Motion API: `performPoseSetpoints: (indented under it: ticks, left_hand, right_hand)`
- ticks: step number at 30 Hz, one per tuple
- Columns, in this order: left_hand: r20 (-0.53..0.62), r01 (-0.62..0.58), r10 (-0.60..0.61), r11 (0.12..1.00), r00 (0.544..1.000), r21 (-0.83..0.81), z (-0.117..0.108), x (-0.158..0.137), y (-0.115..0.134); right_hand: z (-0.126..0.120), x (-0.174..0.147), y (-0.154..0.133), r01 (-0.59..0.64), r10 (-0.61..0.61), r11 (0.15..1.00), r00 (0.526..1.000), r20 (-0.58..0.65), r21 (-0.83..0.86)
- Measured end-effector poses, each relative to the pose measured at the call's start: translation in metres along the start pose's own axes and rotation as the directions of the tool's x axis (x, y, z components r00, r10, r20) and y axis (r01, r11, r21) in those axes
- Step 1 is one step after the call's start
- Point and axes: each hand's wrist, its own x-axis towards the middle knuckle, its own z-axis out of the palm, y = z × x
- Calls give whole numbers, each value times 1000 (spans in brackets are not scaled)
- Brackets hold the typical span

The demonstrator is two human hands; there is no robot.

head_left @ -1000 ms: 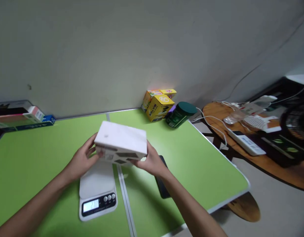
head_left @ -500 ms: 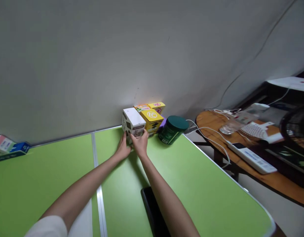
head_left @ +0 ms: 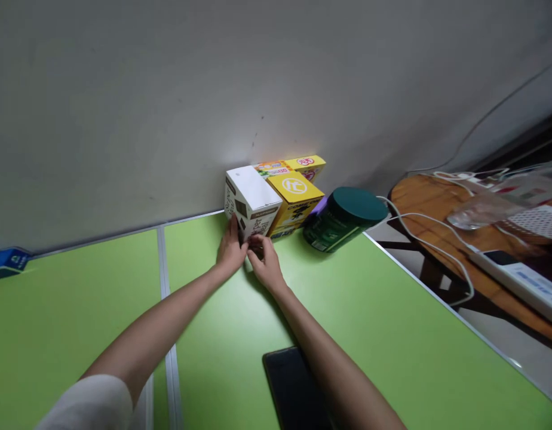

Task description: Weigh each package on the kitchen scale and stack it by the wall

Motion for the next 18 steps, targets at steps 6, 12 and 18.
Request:
performPoseSetpoints:
  ticks: [6, 12, 18]
  left_hand:
    - [-8, -11, 12, 1000, 1000, 21, 1, 0, 3]
    - [9, 7, -6, 1000, 1000, -15, -1, -1, 5]
    - [-12, -32, 32, 999, 999, -8, -1, -7, 3]
  right_hand:
    - [-1, 2, 2, -7, 7, 1000, 1000, 19, 6]
    - [-2, 1, -1, -47, 46, 997, 999, 25, 57]
    - [1, -3, -21, -112, 103, 993, 969, -226, -27]
